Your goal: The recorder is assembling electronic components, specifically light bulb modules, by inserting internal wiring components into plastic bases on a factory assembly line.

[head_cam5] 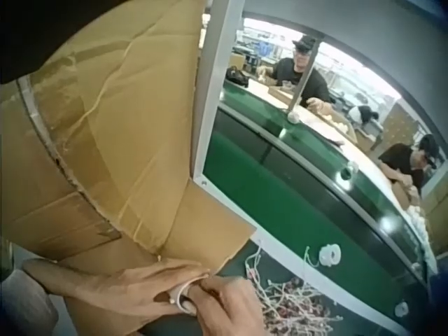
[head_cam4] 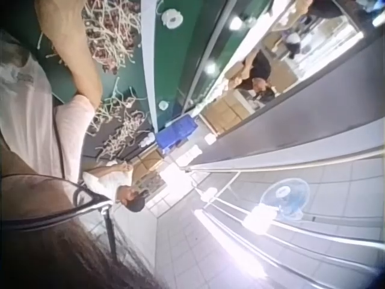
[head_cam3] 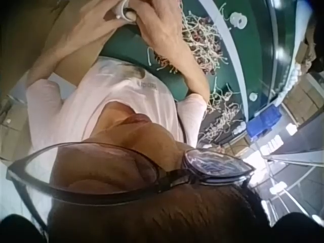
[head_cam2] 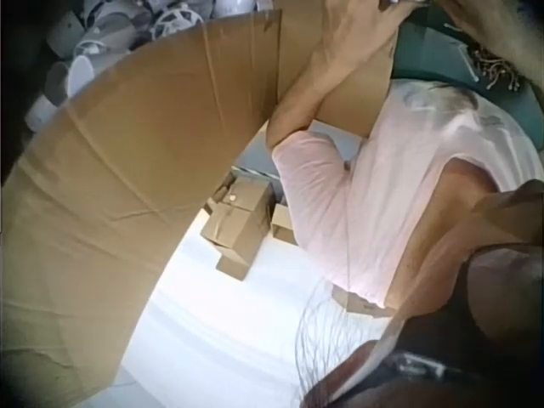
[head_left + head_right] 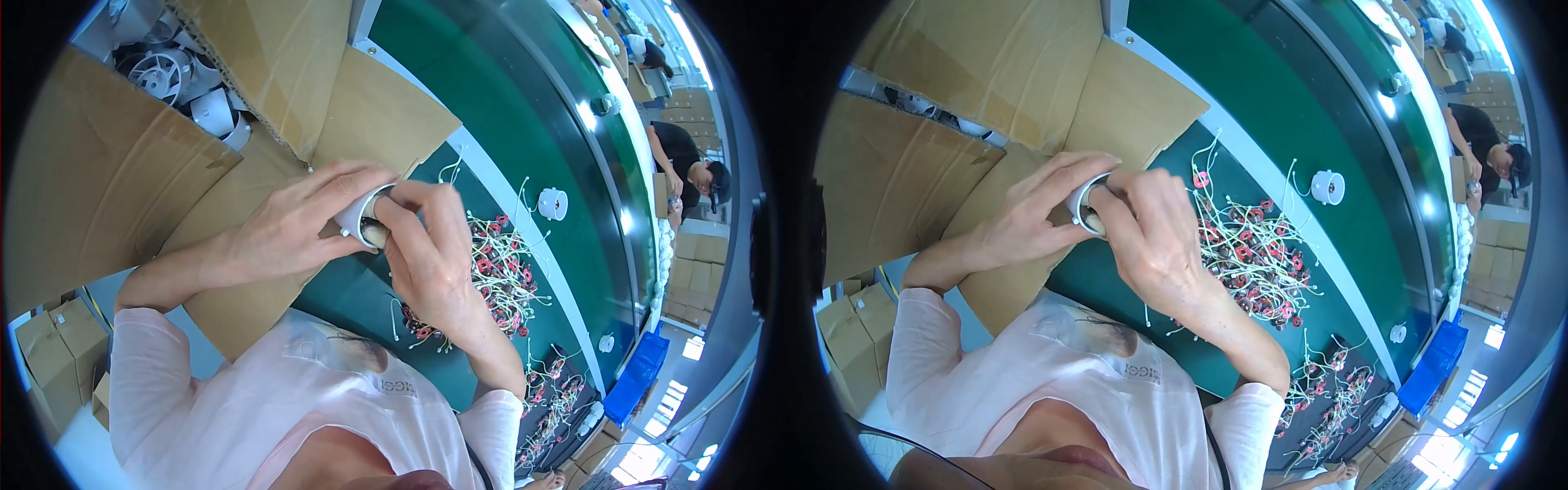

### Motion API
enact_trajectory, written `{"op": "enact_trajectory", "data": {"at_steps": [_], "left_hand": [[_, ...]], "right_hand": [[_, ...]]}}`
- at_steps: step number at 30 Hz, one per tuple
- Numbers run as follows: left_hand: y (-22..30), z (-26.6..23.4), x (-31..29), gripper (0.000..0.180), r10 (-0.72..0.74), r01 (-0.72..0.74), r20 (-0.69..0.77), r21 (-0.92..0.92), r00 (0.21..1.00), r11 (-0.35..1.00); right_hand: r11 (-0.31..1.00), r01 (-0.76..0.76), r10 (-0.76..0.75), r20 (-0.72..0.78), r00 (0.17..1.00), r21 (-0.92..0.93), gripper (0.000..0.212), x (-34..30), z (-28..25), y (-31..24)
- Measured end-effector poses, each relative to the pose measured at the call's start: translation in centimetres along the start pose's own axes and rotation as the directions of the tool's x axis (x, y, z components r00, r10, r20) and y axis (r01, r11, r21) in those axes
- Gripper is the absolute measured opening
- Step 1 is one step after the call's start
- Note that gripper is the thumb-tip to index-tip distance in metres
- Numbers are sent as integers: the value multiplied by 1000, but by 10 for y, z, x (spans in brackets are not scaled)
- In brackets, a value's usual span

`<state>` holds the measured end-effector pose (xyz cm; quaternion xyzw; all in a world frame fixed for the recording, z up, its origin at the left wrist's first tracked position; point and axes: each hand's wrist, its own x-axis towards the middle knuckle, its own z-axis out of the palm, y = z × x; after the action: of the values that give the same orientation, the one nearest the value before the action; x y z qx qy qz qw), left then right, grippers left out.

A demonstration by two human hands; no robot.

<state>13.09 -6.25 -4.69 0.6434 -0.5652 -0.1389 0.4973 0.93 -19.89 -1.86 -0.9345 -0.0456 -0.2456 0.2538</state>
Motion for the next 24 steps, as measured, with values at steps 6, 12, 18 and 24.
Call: {"op": "enact_trajectory", "data": {"at_steps": [6, 12, 18, 24], "left_hand": [[-5, 1, 3, 58, -43, 41, -18, -84, 999, 996], [-10, 3, 6, 59, -47, 43, -26, -146, 999, 988], [-14, -2, 6, 59, -58, 56, -12, -118, 998, 991], [-14, -6, 10, 59, -131, 127, -49, -80, 990, 989]], "right_hand": [[994, -103, 105, 80, 991, -31, 31, 4, -9, 7], [932, -306, 285, 129, 950, 193, 29, 10, -8, 12], [888, -319, 230, 279, 932, 333, 29, 17, -9, 22], [948, -242, 229, 88, 969, 206, 29, 20, 0, 8]]}}
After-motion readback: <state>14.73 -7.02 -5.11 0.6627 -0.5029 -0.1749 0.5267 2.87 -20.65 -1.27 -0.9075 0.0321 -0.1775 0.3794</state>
